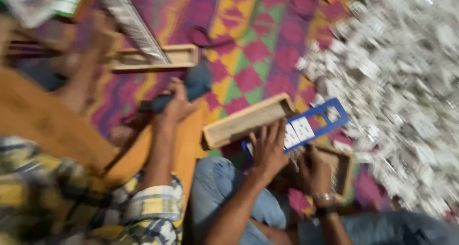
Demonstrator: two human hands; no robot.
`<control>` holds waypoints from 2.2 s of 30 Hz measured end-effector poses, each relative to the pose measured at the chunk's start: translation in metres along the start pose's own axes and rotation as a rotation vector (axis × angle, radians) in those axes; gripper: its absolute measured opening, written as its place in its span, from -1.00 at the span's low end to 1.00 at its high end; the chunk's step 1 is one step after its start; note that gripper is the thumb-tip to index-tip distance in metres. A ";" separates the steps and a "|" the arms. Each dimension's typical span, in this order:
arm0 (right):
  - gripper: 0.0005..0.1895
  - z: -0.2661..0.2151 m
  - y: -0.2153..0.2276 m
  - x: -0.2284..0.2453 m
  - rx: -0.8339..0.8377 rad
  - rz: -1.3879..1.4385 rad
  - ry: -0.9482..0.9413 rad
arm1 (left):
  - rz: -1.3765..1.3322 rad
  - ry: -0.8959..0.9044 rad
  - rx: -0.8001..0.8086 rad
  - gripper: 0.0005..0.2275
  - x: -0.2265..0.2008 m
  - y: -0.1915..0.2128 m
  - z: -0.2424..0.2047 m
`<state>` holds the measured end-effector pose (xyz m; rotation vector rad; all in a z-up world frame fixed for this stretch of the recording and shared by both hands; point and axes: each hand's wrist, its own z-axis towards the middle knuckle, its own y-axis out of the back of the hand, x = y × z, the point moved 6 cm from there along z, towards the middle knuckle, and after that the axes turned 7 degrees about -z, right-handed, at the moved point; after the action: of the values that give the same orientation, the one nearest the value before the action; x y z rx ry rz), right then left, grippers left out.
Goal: The person sits on a patterned mat and assembles white electrical socket modules into a blue plastic frame. They pick up individual socket units and screws, place them into the frame, and secure them using a power drill. A coworker nearby also uses a drill on a separate unit.
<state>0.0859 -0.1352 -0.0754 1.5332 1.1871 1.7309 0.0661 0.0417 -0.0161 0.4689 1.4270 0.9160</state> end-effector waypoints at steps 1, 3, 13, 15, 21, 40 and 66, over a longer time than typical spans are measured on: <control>-0.78 -0.007 -0.013 0.003 0.072 -0.080 0.097 | -0.005 0.043 0.018 -0.10 0.006 -0.001 -0.002; -0.66 -0.017 -0.040 0.000 0.131 -0.186 0.250 | -0.026 0.095 0.038 -0.08 0.014 -0.008 -0.005; -0.70 0.026 -0.073 -0.033 0.323 0.210 0.131 | -0.057 0.029 0.006 -0.15 0.016 -0.008 -0.018; -0.76 0.033 -0.046 -0.039 0.339 0.459 0.061 | -0.040 -0.001 -0.008 -0.20 0.019 -0.012 -0.016; -0.74 0.012 0.018 -0.051 0.185 0.810 -0.183 | 0.098 -0.113 -0.024 -0.28 0.013 -0.033 -0.016; -0.87 0.038 0.036 -0.036 -0.104 0.404 -0.141 | 0.082 -0.212 0.173 -0.19 -0.032 -0.021 -0.019; -0.67 0.039 0.041 -0.061 -0.158 1.103 -0.452 | -0.097 -0.134 0.183 -0.22 -0.025 -0.009 -0.011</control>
<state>0.1424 -0.1956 -0.0715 2.5170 -0.1135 1.7954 0.0609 0.0142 -0.0089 0.5818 1.4040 0.6668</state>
